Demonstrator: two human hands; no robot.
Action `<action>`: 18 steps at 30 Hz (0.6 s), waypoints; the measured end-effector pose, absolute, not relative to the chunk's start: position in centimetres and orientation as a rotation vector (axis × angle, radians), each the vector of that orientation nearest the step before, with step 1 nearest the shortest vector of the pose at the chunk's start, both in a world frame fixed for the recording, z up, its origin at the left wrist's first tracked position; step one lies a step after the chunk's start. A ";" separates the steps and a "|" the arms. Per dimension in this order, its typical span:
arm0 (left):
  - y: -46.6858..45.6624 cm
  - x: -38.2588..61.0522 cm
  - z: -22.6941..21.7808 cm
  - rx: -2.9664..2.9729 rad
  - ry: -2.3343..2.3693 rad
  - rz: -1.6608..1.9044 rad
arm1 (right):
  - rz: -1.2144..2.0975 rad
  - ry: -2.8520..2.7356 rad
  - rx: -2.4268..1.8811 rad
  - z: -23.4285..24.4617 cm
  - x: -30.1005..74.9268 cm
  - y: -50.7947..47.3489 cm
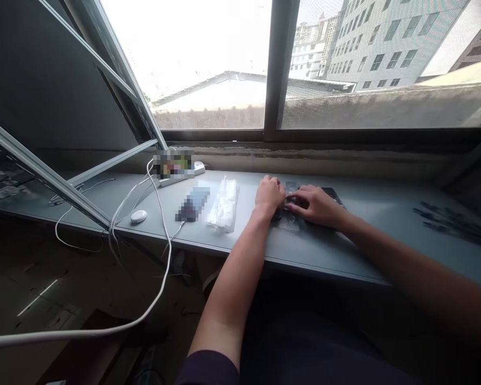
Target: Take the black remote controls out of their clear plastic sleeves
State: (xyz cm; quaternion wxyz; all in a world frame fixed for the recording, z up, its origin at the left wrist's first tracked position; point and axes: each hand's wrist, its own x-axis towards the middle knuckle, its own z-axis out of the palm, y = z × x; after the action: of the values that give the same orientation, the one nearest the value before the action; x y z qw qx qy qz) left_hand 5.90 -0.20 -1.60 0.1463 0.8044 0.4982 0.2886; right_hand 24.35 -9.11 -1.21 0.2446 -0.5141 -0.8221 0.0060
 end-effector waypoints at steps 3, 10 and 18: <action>-0.5 5.3 -1.4 2.344 1.560 0.765 | 0.048 -2.238 -1.391 -1.2 24.2 -9.1; -1.0 4.9 -1.0 2.277 1.615 0.660 | 0.208 -2.198 -1.403 -1.0 23.7 -9.4; -0.5 4.9 -1.3 2.095 1.621 0.693 | 0.261 -1.954 -1.292 -0.7 23.7 -9.4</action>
State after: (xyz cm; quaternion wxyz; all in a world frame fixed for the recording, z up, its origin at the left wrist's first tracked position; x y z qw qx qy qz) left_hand 4.94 -0.51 -1.31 0.2003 0.7496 0.5800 0.2479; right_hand 23.73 -9.43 -0.68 0.3826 -0.5064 -0.7660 0.1024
